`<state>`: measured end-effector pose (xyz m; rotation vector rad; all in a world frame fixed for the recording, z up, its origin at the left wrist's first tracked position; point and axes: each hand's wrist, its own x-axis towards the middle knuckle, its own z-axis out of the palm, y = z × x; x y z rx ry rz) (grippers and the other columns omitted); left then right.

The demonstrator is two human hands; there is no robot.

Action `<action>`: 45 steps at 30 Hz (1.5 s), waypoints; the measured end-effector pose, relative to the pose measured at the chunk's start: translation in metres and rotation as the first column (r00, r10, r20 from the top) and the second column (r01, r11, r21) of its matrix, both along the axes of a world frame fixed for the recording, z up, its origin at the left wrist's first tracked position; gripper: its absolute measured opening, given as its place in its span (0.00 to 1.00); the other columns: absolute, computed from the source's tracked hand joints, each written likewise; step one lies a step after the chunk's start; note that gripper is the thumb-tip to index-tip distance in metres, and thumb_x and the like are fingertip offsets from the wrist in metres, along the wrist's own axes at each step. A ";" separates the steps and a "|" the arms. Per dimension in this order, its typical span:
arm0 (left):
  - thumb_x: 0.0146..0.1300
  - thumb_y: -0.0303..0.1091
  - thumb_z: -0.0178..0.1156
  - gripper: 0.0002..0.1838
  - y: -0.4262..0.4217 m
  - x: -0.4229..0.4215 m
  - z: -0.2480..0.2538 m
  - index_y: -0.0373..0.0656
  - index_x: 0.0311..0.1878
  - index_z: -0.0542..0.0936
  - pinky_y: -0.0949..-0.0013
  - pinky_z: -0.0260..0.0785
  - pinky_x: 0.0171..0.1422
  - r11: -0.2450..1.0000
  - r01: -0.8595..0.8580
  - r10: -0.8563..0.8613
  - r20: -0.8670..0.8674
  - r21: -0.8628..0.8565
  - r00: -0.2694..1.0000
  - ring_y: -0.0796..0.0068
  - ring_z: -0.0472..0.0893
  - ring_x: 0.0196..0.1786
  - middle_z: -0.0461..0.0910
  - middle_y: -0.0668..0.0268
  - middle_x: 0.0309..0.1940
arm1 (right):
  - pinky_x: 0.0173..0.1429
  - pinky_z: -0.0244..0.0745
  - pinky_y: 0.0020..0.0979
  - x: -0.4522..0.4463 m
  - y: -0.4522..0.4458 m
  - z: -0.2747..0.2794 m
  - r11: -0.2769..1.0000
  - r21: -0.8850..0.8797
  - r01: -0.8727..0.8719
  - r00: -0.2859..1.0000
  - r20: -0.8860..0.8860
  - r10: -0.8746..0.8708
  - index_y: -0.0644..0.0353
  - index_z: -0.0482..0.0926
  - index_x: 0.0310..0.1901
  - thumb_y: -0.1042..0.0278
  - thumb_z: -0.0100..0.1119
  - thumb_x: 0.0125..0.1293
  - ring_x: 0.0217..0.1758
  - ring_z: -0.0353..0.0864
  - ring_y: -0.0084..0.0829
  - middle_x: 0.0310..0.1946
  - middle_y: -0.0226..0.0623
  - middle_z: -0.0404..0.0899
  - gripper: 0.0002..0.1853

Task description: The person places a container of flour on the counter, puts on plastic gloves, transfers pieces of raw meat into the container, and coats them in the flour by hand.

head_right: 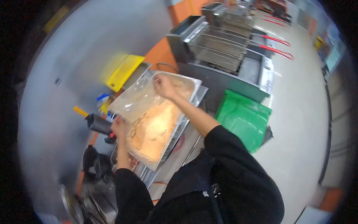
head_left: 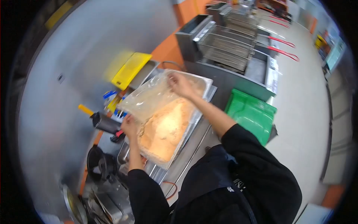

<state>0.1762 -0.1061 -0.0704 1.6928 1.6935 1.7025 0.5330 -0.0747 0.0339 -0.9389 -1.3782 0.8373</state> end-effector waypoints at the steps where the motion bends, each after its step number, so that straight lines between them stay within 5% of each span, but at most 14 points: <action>1: 0.59 0.29 0.65 0.11 -0.010 0.015 0.032 0.36 0.44 0.83 0.74 0.72 0.40 0.993 -0.067 0.063 -0.038 -0.094 0.997 0.80 0.79 0.33 0.84 0.66 0.32 | 0.33 0.79 0.34 -0.006 -0.010 -0.015 0.996 -0.092 -0.001 0.989 -0.147 -0.013 0.67 0.75 0.43 0.70 0.55 0.67 0.30 0.82 0.31 0.28 0.42 0.78 0.09; 2: 0.59 0.30 0.66 0.11 0.003 0.000 0.027 0.36 0.43 0.83 0.74 0.72 0.40 0.995 0.028 -0.016 0.122 -0.097 0.992 0.80 0.79 0.32 0.84 0.67 0.32 | 0.32 0.80 0.31 -0.011 -0.021 -0.026 0.985 -0.173 -0.018 0.955 -0.293 -0.034 0.66 0.74 0.45 0.70 0.54 0.68 0.29 0.81 0.28 0.28 0.39 0.77 0.09; 3: 0.59 0.30 0.66 0.11 -0.009 0.009 0.060 0.36 0.43 0.84 0.75 0.72 0.40 0.991 -0.035 0.025 -0.077 -0.133 0.997 0.80 0.79 0.34 0.84 0.66 0.33 | 0.34 0.82 0.31 -0.013 -0.036 -0.031 0.976 -0.216 -0.031 0.932 -0.360 -0.050 0.66 0.73 0.46 0.71 0.53 0.69 0.31 0.81 0.28 0.30 0.39 0.77 0.09; 9: 0.59 0.31 0.65 0.13 -0.010 0.011 0.138 0.35 0.45 0.83 0.69 0.73 0.47 0.989 0.018 -0.060 -0.292 -0.144 0.954 0.72 0.83 0.39 0.85 0.56 0.38 | 0.47 0.85 0.37 -0.040 -0.126 -0.049 0.937 -0.307 -0.169 0.644 -0.754 -0.131 0.62 0.66 0.52 0.76 0.51 0.68 0.44 0.81 0.35 0.42 0.41 0.76 0.12; 18: 0.63 0.32 0.58 0.10 -0.072 0.052 0.209 0.38 0.44 0.83 0.59 0.72 0.51 0.999 0.049 -0.037 -0.663 -0.001 0.748 0.54 0.80 0.44 0.82 0.55 0.41 | 0.55 0.81 0.46 -0.083 -0.198 -0.044 0.878 -0.260 -0.401 0.311 -0.940 -0.137 0.61 0.63 0.50 0.78 0.52 0.67 0.43 0.81 0.38 0.44 0.42 0.73 0.12; 26: 0.63 0.30 0.57 0.11 -0.098 0.069 0.206 0.38 0.45 0.82 0.57 0.70 0.54 0.999 0.040 -0.027 -0.773 -0.002 0.634 0.51 0.79 0.47 0.80 0.52 0.44 | 0.53 0.82 0.45 -0.077 -0.225 -0.076 0.829 -0.308 -0.466 0.340 -0.928 -0.153 0.62 0.64 0.51 0.75 0.52 0.68 0.46 0.79 0.38 0.46 0.42 0.72 0.13; 34: 0.61 0.24 0.57 0.10 -0.170 0.180 0.223 0.36 0.45 0.81 0.58 0.72 0.50 0.947 0.270 -0.303 -0.750 -0.172 0.588 0.52 0.80 0.44 0.78 0.53 0.40 | 0.59 0.77 0.46 0.023 -0.277 -0.118 0.773 -0.328 -0.542 0.319 -0.932 -0.171 0.61 0.67 0.51 0.73 0.54 0.68 0.54 0.78 0.42 0.50 0.43 0.74 0.12; 38: 0.59 0.22 0.57 0.10 -0.188 0.261 0.192 0.35 0.44 0.80 0.58 0.72 0.46 0.834 0.378 -0.551 -0.577 -0.402 0.603 0.52 0.79 0.41 0.76 0.53 0.37 | 0.60 0.75 0.46 0.102 -0.312 -0.167 0.755 -0.425 -0.499 0.356 -0.895 -0.269 0.59 0.70 0.49 0.74 0.54 0.67 0.53 0.78 0.39 0.47 0.37 0.75 0.10; 45: 0.58 0.23 0.57 0.10 -0.168 0.383 0.059 0.37 0.43 0.81 0.55 0.72 0.46 0.648 0.534 -0.761 -0.429 -0.543 0.487 0.49 0.79 0.40 0.77 0.51 0.37 | 0.51 0.77 0.38 0.241 -0.367 -0.246 0.652 -0.687 -0.322 0.453 -0.716 -0.531 0.54 0.73 0.43 0.72 0.52 0.68 0.46 0.79 0.32 0.40 0.31 0.78 0.04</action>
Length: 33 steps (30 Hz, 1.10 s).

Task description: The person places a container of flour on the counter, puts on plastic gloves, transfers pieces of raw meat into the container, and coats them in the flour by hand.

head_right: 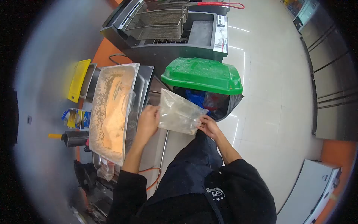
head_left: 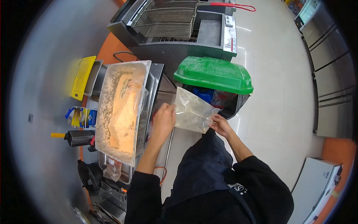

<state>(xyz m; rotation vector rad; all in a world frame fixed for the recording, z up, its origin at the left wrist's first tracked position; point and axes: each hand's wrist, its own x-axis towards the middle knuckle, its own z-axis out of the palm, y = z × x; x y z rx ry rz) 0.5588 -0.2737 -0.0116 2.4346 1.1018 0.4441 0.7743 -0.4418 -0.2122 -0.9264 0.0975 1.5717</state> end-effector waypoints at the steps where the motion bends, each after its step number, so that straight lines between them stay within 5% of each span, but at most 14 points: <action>1: 0.58 0.24 0.57 0.10 0.004 0.013 -0.022 0.38 0.43 0.81 0.54 0.73 0.46 1.000 -0.006 0.005 -0.036 -0.021 0.999 0.48 0.79 0.40 0.77 0.50 0.38 | 0.51 0.77 0.38 0.015 -0.003 -0.013 0.999 -0.044 0.014 1.000 0.012 -0.013 0.53 0.73 0.43 0.72 0.52 0.68 0.45 0.79 0.32 0.40 0.31 0.78 0.04; 6: 0.58 0.28 0.58 0.13 0.039 0.075 -0.142 0.39 0.47 0.81 0.51 0.72 0.49 0.939 -0.132 0.104 -0.104 -0.319 0.989 0.47 0.80 0.43 0.79 0.48 0.42 | 0.47 0.81 0.36 0.090 -0.005 -0.083 0.972 -0.196 0.126 0.974 0.208 -0.085 0.55 0.71 0.48 0.70 0.53 0.68 0.44 0.80 0.30 0.42 0.33 0.78 0.08; 11: 0.60 0.31 0.57 0.18 0.038 0.094 -0.201 0.38 0.54 0.76 0.52 0.72 0.52 0.986 -0.059 0.064 0.026 -0.159 0.998 0.47 0.79 0.46 0.80 0.49 0.40 | 0.38 0.82 0.35 0.138 0.010 -0.118 0.889 -0.407 0.210 0.887 0.461 0.001 0.55 0.73 0.44 0.71 0.53 0.65 0.38 0.78 0.28 0.36 0.31 0.76 0.07; 15: 0.62 0.34 0.59 0.21 0.019 0.041 -0.151 0.36 0.57 0.75 0.60 0.71 0.59 0.806 -0.075 0.117 0.035 -0.587 0.992 0.53 0.80 0.51 0.80 0.48 0.47 | 0.38 0.80 0.33 0.135 0.027 -0.118 0.954 -0.241 0.178 0.753 0.658 0.026 0.62 0.67 0.58 0.71 0.54 0.65 0.48 0.77 0.33 0.49 0.40 0.74 0.20; 18: 0.64 0.31 0.58 0.17 -0.022 -0.011 -0.121 0.37 0.55 0.76 0.63 0.74 0.55 0.710 -0.122 0.291 0.131 -0.693 0.948 0.60 0.82 0.48 0.81 0.52 0.45 | 0.72 0.53 0.41 0.117 0.023 -0.099 0.974 -0.136 0.181 0.375 0.925 0.059 0.66 0.48 0.66 0.79 0.54 0.59 0.68 0.63 0.45 0.64 0.53 0.61 0.35; 19: 0.65 0.31 0.58 0.17 -0.034 -0.026 -0.104 0.36 0.55 0.76 0.65 0.74 0.54 0.684 -0.124 0.334 0.158 -0.719 0.929 0.64 0.82 0.49 0.81 0.54 0.46 | 0.72 0.54 0.40 0.100 0.025 -0.066 0.982 -0.158 0.107 0.345 0.932 0.113 0.67 0.47 0.67 0.80 0.53 0.59 0.69 0.61 0.46 0.66 0.55 0.59 0.36; 21: 0.67 0.30 0.56 0.15 -0.053 -0.049 -0.063 0.37 0.54 0.77 0.65 0.74 0.55 0.638 -0.184 0.462 0.180 -0.748 0.868 0.66 0.82 0.49 0.82 0.55 0.45 | 0.65 0.65 0.41 0.073 0.012 -0.044 0.940 -0.339 -0.037 0.120 0.932 0.341 0.66 0.66 0.61 0.67 0.56 0.61 0.62 0.72 0.47 0.57 0.54 0.73 0.27; 22: 0.67 0.30 0.55 0.14 -0.058 -0.058 -0.044 0.37 0.54 0.77 0.65 0.74 0.55 0.611 -0.208 0.523 0.192 -0.764 0.831 0.67 0.82 0.49 0.82 0.56 0.45 | 0.52 0.76 0.38 0.078 -0.001 -0.092 0.902 -0.295 -0.315 0.165 0.919 0.358 0.69 0.73 0.50 0.73 0.50 0.64 0.45 0.82 0.39 0.39 0.47 0.81 0.14; 23: 0.68 0.30 0.54 0.13 -0.062 -0.064 -0.029 0.37 0.54 0.77 0.65 0.73 0.55 0.635 -0.232 0.565 0.239 -0.737 0.790 0.66 0.82 0.49 0.81 0.55 0.45 | 0.43 0.78 0.32 0.036 0.025 -0.023 0.818 -0.403 -0.410 0.410 0.720 0.560 0.69 0.76 0.46 0.69 0.53 0.65 0.37 0.82 0.30 0.34 0.41 0.82 0.13; 25: 0.69 0.29 0.52 0.12 -0.061 -0.075 -0.005 0.37 0.52 0.78 0.65 0.72 0.56 0.683 -0.277 0.622 0.340 -0.675 0.706 0.63 0.82 0.50 0.81 0.54 0.46 | 0.35 0.75 0.27 -0.037 0.078 0.062 0.743 -0.154 -0.652 0.494 0.656 0.570 0.68 0.77 0.45 0.58 0.56 0.69 0.31 0.79 0.24 0.29 0.35 0.80 0.18; 27: 0.69 0.27 0.50 0.12 -0.039 -0.080 0.012 0.36 0.52 0.77 0.63 0.72 0.56 0.835 -0.333 0.515 0.411 -0.438 0.752 0.57 0.81 0.50 0.81 0.51 0.46 | 0.32 0.73 0.26 -0.087 0.135 0.101 0.658 -0.126 -0.743 0.345 0.771 0.536 0.66 0.77 0.45 0.52 0.54 0.70 0.29 0.78 0.23 0.27 0.33 0.79 0.21; 29: 0.68 0.26 0.48 0.13 -0.002 -0.076 0.020 0.35 0.51 0.76 0.60 0.71 0.56 0.906 -0.365 0.423 0.466 -0.214 0.777 0.51 0.79 0.51 0.80 0.48 0.46 | 0.31 0.71 0.25 -0.132 0.187 0.142 0.785 -0.071 -0.616 0.570 0.648 0.506 0.65 0.77 0.42 0.49 0.54 0.70 0.29 0.77 0.22 0.26 0.32 0.78 0.22; 32: 0.64 0.27 0.49 0.15 0.056 -0.072 -0.011 0.32 0.52 0.74 0.56 0.71 0.55 0.899 -0.434 0.377 0.397 0.060 0.837 0.44 0.78 0.49 0.80 0.46 0.43 | 0.30 0.71 0.26 -0.171 0.235 0.156 0.842 0.081 -0.533 0.561 0.779 0.280 0.64 0.75 0.35 0.54 0.52 0.71 0.30 0.76 0.23 0.25 0.32 0.77 0.18; 33: 0.63 0.28 0.50 0.14 0.066 -0.075 -0.010 0.31 0.49 0.75 0.56 0.71 0.53 0.880 -0.471 0.464 0.301 -0.053 0.833 0.46 0.79 0.47 0.80 0.47 0.41 | 0.31 0.72 0.26 -0.177 0.249 0.128 0.830 0.129 -0.542 0.510 0.836 0.203 0.65 0.75 0.35 0.55 0.52 0.71 0.30 0.77 0.23 0.25 0.32 0.77 0.18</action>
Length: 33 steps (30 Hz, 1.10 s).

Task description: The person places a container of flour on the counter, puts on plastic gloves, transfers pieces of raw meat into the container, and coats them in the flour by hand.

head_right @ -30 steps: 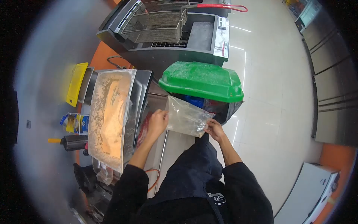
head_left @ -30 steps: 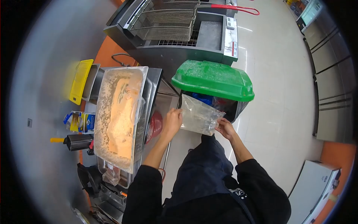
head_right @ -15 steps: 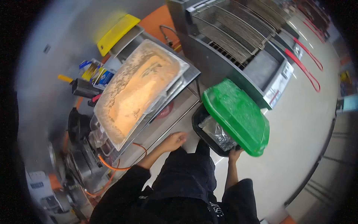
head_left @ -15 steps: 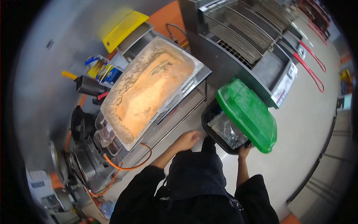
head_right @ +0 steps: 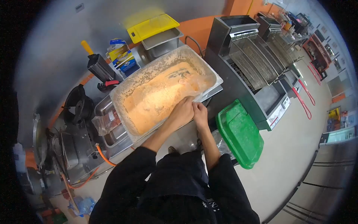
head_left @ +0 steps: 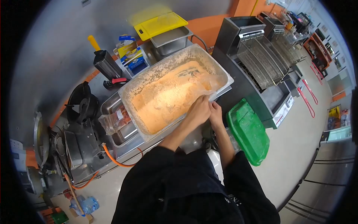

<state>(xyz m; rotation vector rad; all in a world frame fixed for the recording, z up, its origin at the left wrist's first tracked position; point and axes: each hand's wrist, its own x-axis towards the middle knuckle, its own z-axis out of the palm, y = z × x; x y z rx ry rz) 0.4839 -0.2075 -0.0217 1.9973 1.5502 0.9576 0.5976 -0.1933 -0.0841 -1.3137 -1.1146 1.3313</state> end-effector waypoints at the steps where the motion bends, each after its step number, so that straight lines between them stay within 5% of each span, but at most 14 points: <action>1: 0.61 0.28 0.51 0.13 0.011 -0.002 0.004 0.31 0.46 0.76 0.57 0.72 0.51 0.988 -0.043 0.036 -0.047 -0.146 0.998 0.48 0.80 0.45 0.81 0.47 0.40 | 0.31 0.73 0.27 -0.004 0.009 -0.013 0.995 0.097 -0.003 0.998 0.058 -0.003 0.65 0.75 0.34 0.57 0.52 0.71 0.31 0.77 0.23 0.25 0.32 0.77 0.17; 2: 0.60 0.28 0.52 0.12 0.023 -0.006 0.006 0.30 0.44 0.77 0.57 0.72 0.50 0.954 -0.089 0.062 -0.101 -0.285 0.993 0.49 0.81 0.43 0.82 0.48 0.38 | 0.30 0.74 0.27 -0.013 0.006 -0.003 0.998 0.059 0.011 1.000 0.006 -0.012 0.66 0.75 0.32 0.61 0.50 0.72 0.27 0.77 0.23 0.23 0.33 0.77 0.16; 5: 0.57 0.27 0.53 0.10 0.063 -0.034 -0.011 0.29 0.35 0.80 0.62 0.73 0.43 0.755 0.189 -0.236 0.009 -0.627 0.972 0.60 0.82 0.36 0.83 0.51 0.32 | 0.25 0.70 0.24 -0.037 -0.008 0.030 0.996 -0.059 0.065 0.994 -0.080 -0.070 0.63 0.74 0.32 0.63 0.49 0.71 0.20 0.74 0.21 0.20 0.30 0.75 0.13; 8: 0.57 0.26 0.52 0.10 0.071 -0.055 -0.020 0.30 0.29 0.81 0.65 0.72 0.37 0.857 0.262 -0.206 0.171 -0.443 0.963 0.70 0.81 0.33 0.83 0.55 0.30 | 0.26 0.74 0.24 -0.050 -0.005 0.028 0.998 -0.047 0.037 0.994 -0.098 -0.041 0.63 0.73 0.31 0.62 0.47 0.72 0.20 0.76 0.23 0.20 0.33 0.76 0.14; 11: 0.59 0.26 0.52 0.10 0.062 -0.068 -0.007 0.30 0.31 0.81 0.68 0.71 0.36 0.856 0.233 -0.149 0.211 -0.461 0.966 0.72 0.81 0.32 0.83 0.56 0.29 | 0.27 0.76 0.25 -0.059 -0.004 0.031 0.999 -0.039 0.016 0.992 -0.127 -0.021 0.63 0.72 0.32 0.60 0.47 0.72 0.21 0.77 0.24 0.21 0.34 0.76 0.15; 15: 0.62 0.27 0.48 0.11 0.063 -0.086 0.009 0.34 0.28 0.78 0.71 0.67 0.32 0.556 0.397 -0.047 0.449 -0.731 0.893 0.74 0.75 0.25 0.76 0.63 0.21 | 0.29 0.77 0.26 -0.072 0.000 0.035 0.999 0.020 -0.033 0.995 -0.092 0.035 0.63 0.73 0.33 0.58 0.47 0.73 0.23 0.78 0.25 0.23 0.34 0.77 0.16; 16: 0.64 0.30 0.48 0.10 0.065 -0.091 0.001 0.38 0.29 0.76 0.70 0.66 0.28 0.489 0.450 0.125 0.571 -0.747 0.811 0.72 0.72 0.20 0.72 0.65 0.17 | 0.30 0.77 0.26 -0.075 -0.002 0.036 0.999 -0.006 -0.044 0.989 -0.142 0.042 0.63 0.73 0.34 0.58 0.46 0.73 0.25 0.78 0.25 0.24 0.34 0.77 0.16; 19: 0.65 0.32 0.49 0.09 0.066 -0.117 -0.006 0.40 0.31 0.74 0.68 0.66 0.26 0.316 0.693 0.225 0.761 -0.648 0.609 0.72 0.71 0.19 0.71 0.65 0.16 | 0.32 0.77 0.26 -0.092 -0.009 0.052 0.990 -0.048 -0.133 0.971 -0.206 0.120 0.62 0.74 0.35 0.59 0.46 0.73 0.26 0.79 0.25 0.25 0.33 0.77 0.15; 23: 0.70 0.48 0.44 0.19 0.051 -0.131 0.010 0.42 0.38 0.76 0.64 0.61 0.18 0.488 0.445 0.195 0.591 -0.751 0.783 0.73 0.71 0.20 0.70 0.68 0.16 | 0.34 0.77 0.26 -0.122 -0.017 0.057 0.973 -0.058 -0.225 0.951 -0.233 0.206 0.62 0.74 0.36 0.60 0.47 0.72 0.27 0.78 0.24 0.26 0.33 0.77 0.13; 26: 0.67 0.63 0.45 0.33 0.053 -0.144 -0.008 0.43 0.58 0.73 0.59 0.58 0.15 0.676 0.256 0.291 0.570 -0.690 0.769 0.72 0.70 0.20 0.73 0.63 0.22 | 0.34 0.77 0.26 -0.143 -0.028 0.061 0.959 -0.054 -0.277 0.937 -0.236 0.257 0.62 0.74 0.36 0.63 0.47 0.71 0.27 0.78 0.24 0.25 0.33 0.76 0.11; 28: 0.60 0.73 0.46 0.44 0.057 -0.149 0.001 0.42 0.63 0.69 0.56 0.65 0.42 0.663 0.186 0.432 0.573 -0.726 0.697 0.64 0.73 0.43 0.72 0.52 0.46 | 0.34 0.76 0.26 -0.160 -0.037 0.063 0.942 0.008 -0.336 0.918 -0.220 0.330 0.62 0.74 0.35 0.65 0.47 0.70 0.28 0.78 0.24 0.25 0.33 0.76 0.11; 30: 0.53 0.82 0.40 0.57 0.067 -0.167 -0.019 0.47 0.76 0.48 0.45 0.50 0.71 0.700 0.308 0.357 0.690 -0.644 0.630 0.52 0.55 0.72 0.47 0.48 0.74 | 0.34 0.76 0.27 -0.174 -0.044 0.061 0.913 0.101 -0.396 0.907 -0.112 0.406 0.64 0.74 0.34 0.66 0.48 0.69 0.28 0.78 0.26 0.25 0.34 0.77 0.10; 33: 0.55 0.82 0.35 0.53 0.063 -0.190 -0.024 0.55 0.76 0.48 0.39 0.45 0.71 0.683 0.380 0.382 0.749 -0.624 0.541 0.49 0.47 0.75 0.44 0.52 0.76 | 0.36 0.76 0.32 -0.187 -0.057 0.063 0.836 0.267 -0.479 0.877 0.186 0.443 0.66 0.74 0.33 0.67 0.49 0.68 0.28 0.80 0.33 0.26 0.39 0.79 0.10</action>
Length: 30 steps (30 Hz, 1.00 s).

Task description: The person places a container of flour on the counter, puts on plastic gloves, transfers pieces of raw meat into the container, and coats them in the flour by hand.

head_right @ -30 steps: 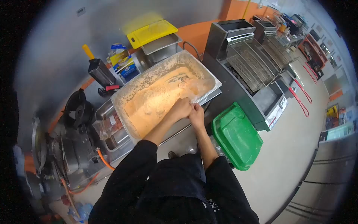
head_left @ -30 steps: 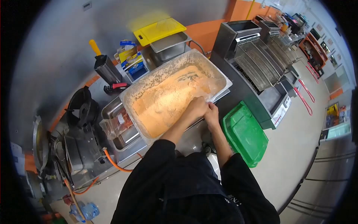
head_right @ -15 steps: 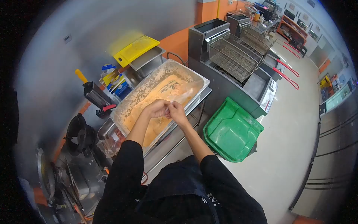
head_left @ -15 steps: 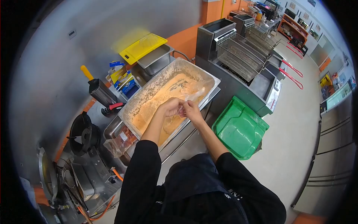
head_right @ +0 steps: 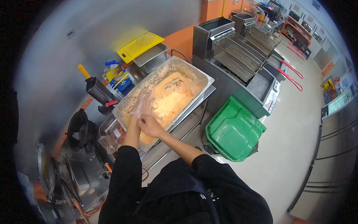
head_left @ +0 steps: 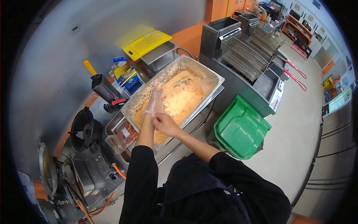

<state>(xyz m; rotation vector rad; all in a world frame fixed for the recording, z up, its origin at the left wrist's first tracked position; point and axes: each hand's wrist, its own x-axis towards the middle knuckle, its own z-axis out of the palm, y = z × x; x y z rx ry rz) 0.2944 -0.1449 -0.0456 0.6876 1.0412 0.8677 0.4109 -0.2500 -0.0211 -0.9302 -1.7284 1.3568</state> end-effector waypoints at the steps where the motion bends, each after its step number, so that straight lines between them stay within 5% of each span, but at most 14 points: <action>1: 0.56 0.81 0.35 0.51 -0.002 -0.003 -0.002 0.58 0.76 0.48 0.40 0.41 0.72 0.999 -0.040 0.040 0.001 0.011 0.999 0.49 0.45 0.76 0.44 0.54 0.76 | 0.37 0.76 0.34 -0.003 -0.006 0.005 0.995 0.097 0.002 0.998 0.058 -0.007 0.66 0.74 0.33 0.67 0.49 0.68 0.28 0.80 0.36 0.26 0.41 0.79 0.11; 4: 0.60 0.76 0.36 0.44 -0.031 -0.003 0.020 0.62 0.76 0.51 0.42 0.31 0.76 0.992 -0.128 0.128 0.004 0.012 0.992 0.52 0.42 0.77 0.46 0.57 0.76 | 0.40 0.76 0.37 0.000 -0.013 0.025 0.976 0.195 -0.094 0.982 0.182 0.058 0.66 0.75 0.37 0.64 0.50 0.68 0.31 0.81 0.42 0.30 0.46 0.80 0.12; 8: 0.68 0.64 0.38 0.39 -0.037 -0.026 -0.002 0.54 0.76 0.48 0.40 0.34 0.76 0.854 0.050 0.133 -0.311 0.517 0.941 0.59 0.43 0.77 0.43 0.62 0.77 | 0.44 0.76 0.37 0.060 0.009 0.046 0.968 0.145 -0.202 0.968 0.181 0.175 0.64 0.76 0.46 0.60 0.52 0.69 0.39 0.82 0.43 0.36 0.49 0.80 0.15; 9: 0.70 0.61 0.38 0.38 -0.037 -0.035 -0.009 0.52 0.76 0.47 0.39 0.35 0.76 0.781 0.119 0.160 -0.381 0.613 0.911 0.61 0.43 0.77 0.42 0.63 0.77 | 0.48 0.76 0.37 0.092 0.023 0.069 0.989 0.039 -0.140 0.941 0.315 0.121 0.63 0.75 0.51 0.60 0.52 0.70 0.44 0.82 0.42 0.41 0.49 0.80 0.16; 11: 0.72 0.58 0.39 0.36 -0.036 -0.052 -0.023 0.51 0.76 0.46 0.39 0.41 0.74 0.708 0.110 0.235 -0.380 0.698 0.894 0.63 0.44 0.77 0.41 0.64 0.77 | 0.50 0.76 0.37 0.162 0.067 0.056 0.975 0.167 0.144 0.896 0.396 -0.200 0.64 0.76 0.51 0.68 0.52 0.66 0.46 0.82 0.43 0.43 0.49 0.81 0.15; 13: 0.72 0.57 0.39 0.36 -0.037 -0.060 -0.032 0.51 0.76 0.46 0.40 0.50 0.71 0.767 -0.100 0.283 -0.195 0.634 0.939 0.63 0.46 0.77 0.41 0.65 0.77 | 0.49 0.76 0.39 0.220 0.121 0.039 0.884 0.466 0.039 0.753 0.568 -0.332 0.67 0.80 0.41 0.72 0.53 0.61 0.45 0.81 0.47 0.40 0.52 0.81 0.11; 16: 0.72 0.54 0.40 0.35 -0.040 -0.044 0.008 0.50 0.76 0.45 0.42 0.61 0.65 0.880 -0.446 0.383 0.309 0.164 0.871 0.64 0.47 0.77 0.42 0.68 0.77 | 0.51 0.75 0.43 0.250 0.178 -0.009 0.897 0.421 -0.134 0.676 0.701 -0.228 0.67 0.81 0.37 0.74 0.50 0.59 0.45 0.80 0.50 0.40 0.52 0.80 0.10; 18: 0.71 0.55 0.41 0.35 -0.042 -0.026 0.018 0.47 0.75 0.51 0.48 0.56 0.70 0.832 -0.506 0.475 0.179 0.229 0.862 0.60 0.52 0.75 0.47 0.62 0.75 | 0.49 0.75 0.43 0.249 0.202 -0.036 0.832 0.453 -0.322 0.666 0.732 -0.141 0.68 0.80 0.37 0.74 0.51 0.59 0.42 0.80 0.51 0.38 0.52 0.81 0.10; 19: 0.71 0.56 0.42 0.35 -0.043 -0.023 0.019 0.45 0.74 0.54 0.52 0.53 0.73 0.803 -0.534 0.524 0.114 0.264 0.844 0.59 0.55 0.73 0.49 0.59 0.75 | 0.49 0.75 0.43 0.244 0.212 -0.041 0.859 0.357 -0.366 0.562 0.821 -0.102 0.68 0.79 0.37 0.73 0.50 0.59 0.42 0.80 0.52 0.38 0.53 0.81 0.10; 21: 0.71 0.55 0.42 0.34 -0.042 -0.030 0.009 0.47 0.74 0.53 0.52 0.56 0.71 0.807 -0.323 0.470 -0.207 0.494 0.858 0.59 0.59 0.71 0.49 0.59 0.74 | 0.48 0.75 0.44 0.222 0.224 -0.035 0.894 0.147 -0.424 0.322 0.947 -0.002 0.68 0.79 0.38 0.72 0.50 0.59 0.41 0.80 0.53 0.39 0.53 0.81 0.10; 23: 0.71 0.54 0.43 0.34 -0.044 -0.033 0.002 0.49 0.75 0.53 0.53 0.58 0.70 0.814 -0.323 0.453 -0.180 0.483 0.873 0.59 0.63 0.69 0.50 0.60 0.74 | 0.48 0.75 0.46 0.212 0.241 -0.055 0.861 0.299 -0.412 0.542 0.840 -0.032 0.67 0.79 0.39 0.69 0.50 0.61 0.40 0.80 0.54 0.39 0.54 0.81 0.12; 24: 0.71 0.54 0.43 0.34 -0.046 -0.027 0.007 0.50 0.75 0.53 0.54 0.58 0.69 0.821 -0.435 0.462 0.016 0.371 0.887 0.59 0.64 0.68 0.52 0.60 0.73 | 0.47 0.75 0.46 0.206 0.247 -0.063 0.844 0.368 -0.391 0.641 0.767 -0.038 0.67 0.79 0.39 0.67 0.50 0.62 0.40 0.81 0.55 0.39 0.55 0.81 0.12; 25: 0.71 0.54 0.43 0.33 -0.048 -0.023 0.010 0.50 0.75 0.53 0.55 0.59 0.69 0.821 -0.518 0.476 0.213 0.241 0.853 0.59 0.66 0.68 0.53 0.60 0.73 | 0.47 0.75 0.46 0.201 0.252 -0.069 0.850 0.349 -0.394 0.597 0.800 -0.052 0.66 0.79 0.39 0.65 0.50 0.64 0.41 0.81 0.54 0.39 0.54 0.81 0.13; 30: 0.72 0.55 0.43 0.34 -0.056 -0.027 -0.003 0.50 0.75 0.53 0.59 0.61 0.67 0.794 -0.557 0.502 0.252 0.244 0.827 0.62 0.66 0.67 0.55 0.61 0.72 | 0.49 0.74 0.46 0.174 0.259 -0.046 0.856 0.222 -0.467 0.294 0.952 -0.087 0.62 0.79 0.41 0.56 0.50 0.67 0.47 0.79 0.52 0.41 0.53 0.81 0.16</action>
